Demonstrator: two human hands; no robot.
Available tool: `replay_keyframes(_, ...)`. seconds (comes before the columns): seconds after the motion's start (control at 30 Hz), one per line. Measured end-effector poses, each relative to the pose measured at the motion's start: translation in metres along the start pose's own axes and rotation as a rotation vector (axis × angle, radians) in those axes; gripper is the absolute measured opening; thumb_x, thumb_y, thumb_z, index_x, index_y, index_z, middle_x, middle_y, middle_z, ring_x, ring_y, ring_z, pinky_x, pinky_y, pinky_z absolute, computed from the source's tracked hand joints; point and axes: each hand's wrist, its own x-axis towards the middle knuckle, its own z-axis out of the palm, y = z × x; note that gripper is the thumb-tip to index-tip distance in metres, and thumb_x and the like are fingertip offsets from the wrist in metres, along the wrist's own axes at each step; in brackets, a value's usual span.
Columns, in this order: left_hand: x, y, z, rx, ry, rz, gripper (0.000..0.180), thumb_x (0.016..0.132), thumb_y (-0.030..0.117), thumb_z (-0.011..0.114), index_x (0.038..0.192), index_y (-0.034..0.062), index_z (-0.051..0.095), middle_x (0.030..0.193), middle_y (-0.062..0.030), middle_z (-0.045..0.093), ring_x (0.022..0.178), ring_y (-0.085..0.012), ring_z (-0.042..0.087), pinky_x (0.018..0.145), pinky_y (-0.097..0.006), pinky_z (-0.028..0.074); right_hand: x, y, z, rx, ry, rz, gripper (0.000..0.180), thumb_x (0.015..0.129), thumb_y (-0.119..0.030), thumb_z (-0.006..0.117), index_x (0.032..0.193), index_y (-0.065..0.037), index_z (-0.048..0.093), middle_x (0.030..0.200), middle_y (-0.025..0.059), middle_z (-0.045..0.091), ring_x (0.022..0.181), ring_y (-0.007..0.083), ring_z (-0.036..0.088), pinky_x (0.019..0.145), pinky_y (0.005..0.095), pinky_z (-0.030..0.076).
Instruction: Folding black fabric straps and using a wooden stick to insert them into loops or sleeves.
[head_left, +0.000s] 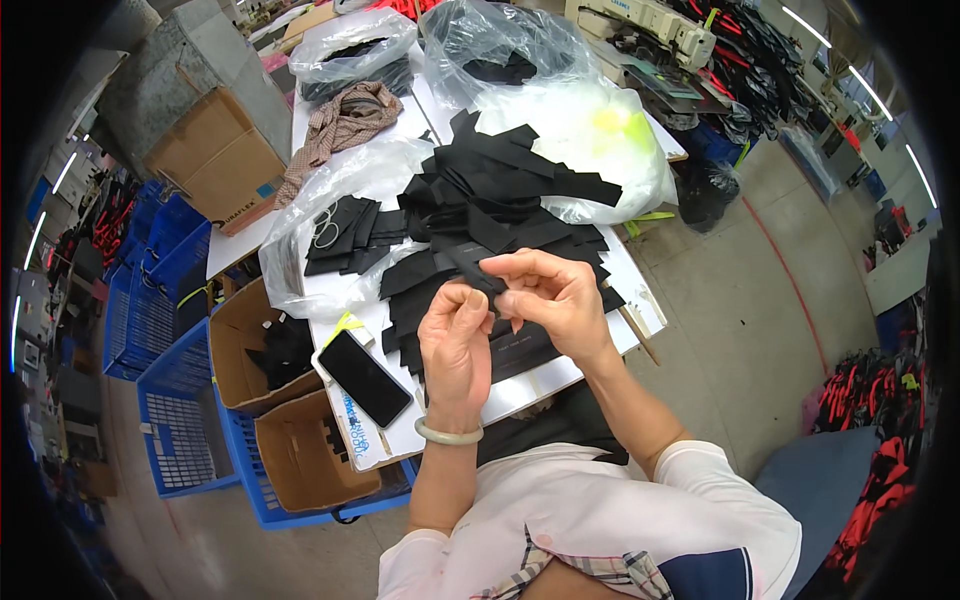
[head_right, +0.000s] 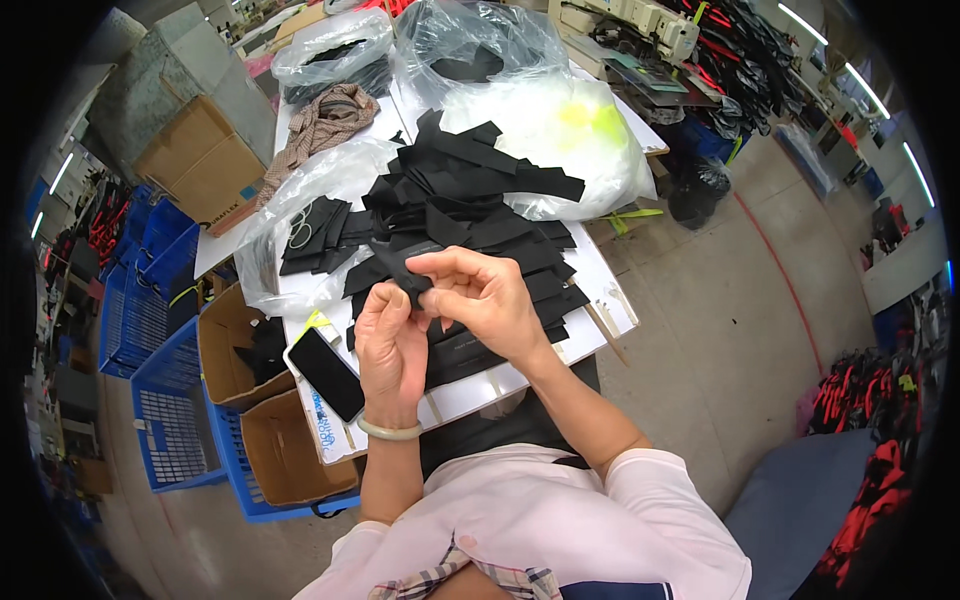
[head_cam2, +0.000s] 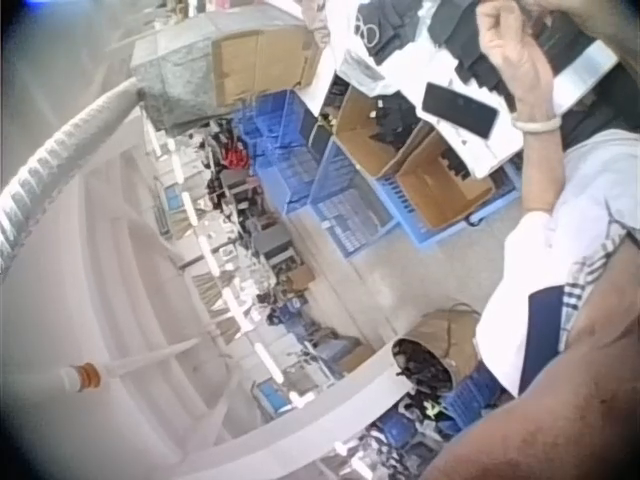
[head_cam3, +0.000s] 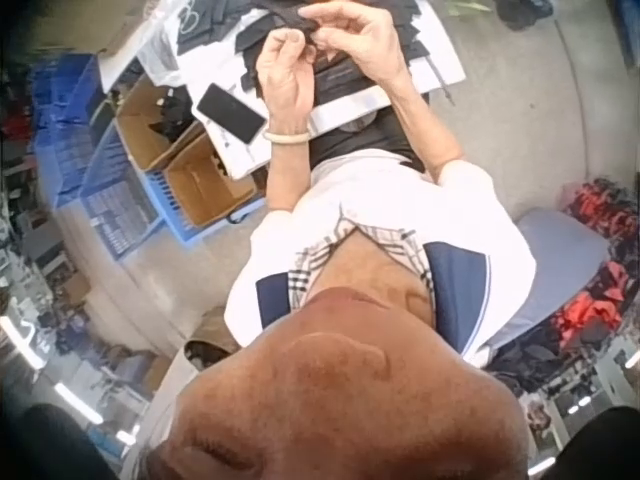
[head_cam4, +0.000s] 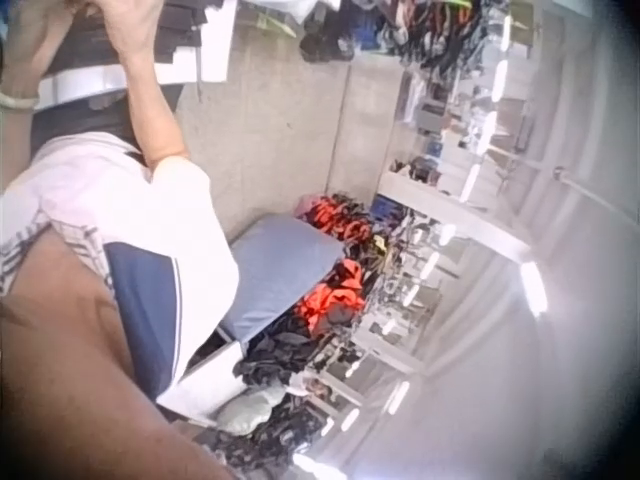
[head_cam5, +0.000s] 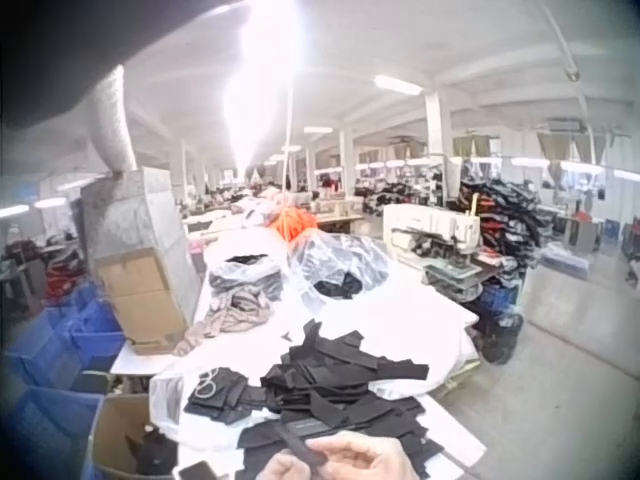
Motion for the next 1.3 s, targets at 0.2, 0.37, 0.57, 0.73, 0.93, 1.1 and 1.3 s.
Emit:
replay_keyframes(0.2, -0.001, 0.007, 0.012, 0.246, 0.106, 0.128, 0.014, 0.086, 0.008, 0.063, 0.079, 0.0029, 0.053, 0.063, 0.0006, 0.051, 0.047, -0.0036, 0.038, 0.042, -0.017, 0.027, 0.002, 0.014, 0.011, -0.088, 0.170, -0.125, 0.033, 0.076, 0.011, 0.054, 0.107, 0.004, 0.059, 0.086, 0.0064, 0.064, 0.072, 0.0040, 0.057, 0.063, 0.0164, 0.046)
replay_keyframes(0.37, 0.006, 0.016, 0.004, 0.087, 0.059, 0.044, 0.017, 0.088, 0.009, 0.061, 0.076, 0.0026, 0.051, 0.061, 0.0012, 0.048, 0.044, -0.0022, 0.033, 0.040, -0.016, 0.024, 0.002, 0.035, 0.011, 0.844, 0.076, 0.202, 0.032, 0.073, 0.011, 0.056, 0.103, 0.003, 0.054, 0.084, 0.0092, 0.061, 0.045, 0.0026, 0.039, 0.039, 0.0172, 0.032)
replay_keyframes(0.57, -0.001, 0.013, -0.002, 0.036, 0.036, -0.072, 0.017, 0.090, 0.011, 0.059, 0.077, 0.0029, 0.052, 0.061, 0.0008, 0.048, 0.045, -0.0029, 0.033, 0.040, -0.016, 0.024, 0.008, 0.039, -0.003, 0.840, -0.232, 0.228, 0.025, 0.075, 0.006, 0.061, 0.099, 0.003, 0.055, 0.068, 0.0020, 0.055, 0.041, 0.0018, 0.033, 0.035, 0.0170, 0.023)
replay_keyframes(0.73, 0.009, 0.018, -0.014, -0.184, -0.043, -0.145, 0.017, 0.090, 0.012, 0.060, 0.077, 0.0045, 0.051, 0.058, 0.0020, 0.044, 0.042, -0.0036, 0.032, 0.039, -0.017, 0.024, 0.015, 0.025, 0.002, 0.658, -0.056, 0.248, 0.024, 0.078, 0.004, 0.064, 0.101, 0.006, 0.057, 0.068, 0.0010, 0.055, 0.044, 0.0027, 0.040, 0.037, 0.0174, 0.030)
replay_keyframes(0.93, 0.007, 0.010, -0.007, 0.228, 0.104, 0.042, 0.021, 0.089, 0.014, 0.061, 0.074, 0.0041, 0.050, 0.057, 0.0032, 0.045, 0.042, -0.0021, 0.036, 0.038, -0.016, 0.025, 0.004, 0.022, 0.015, 0.469, 0.179, 0.213, 0.041, 0.074, 0.007, 0.066, 0.113, 0.009, 0.055, 0.078, 0.0049, 0.061, 0.045, 0.0045, 0.047, 0.039, 0.0168, 0.039)
replay_keyframes(1.1, 0.002, 0.017, -0.002, 0.181, 0.042, 0.052, 0.021, 0.092, 0.017, 0.058, 0.076, 0.0048, 0.051, 0.058, 0.0026, 0.046, 0.043, -0.0024, 0.037, 0.038, -0.016, 0.028, -0.001, 0.034, 0.011, 0.898, -0.196, 0.269, 0.043, 0.076, 0.002, 0.067, 0.116, 0.007, 0.054, 0.075, 0.0068, 0.061, 0.040, 0.0004, 0.037, 0.035, 0.0139, 0.028)
replay_keyframes(1.3, 0.002, 0.026, 0.006, 0.207, 0.001, 0.029, 0.014, 0.090, 0.013, 0.059, 0.085, 0.0010, 0.054, 0.067, -0.0012, 0.052, 0.052, -0.0059, 0.048, 0.043, -0.017, 0.038, 0.004, 0.014, 0.001, 0.437, -0.088, 0.158, 0.030, 0.079, -0.001, 0.066, 0.108, 0.006, 0.061, 0.073, 0.0070, 0.063, 0.051, 0.0059, 0.054, 0.042, 0.0152, 0.039)
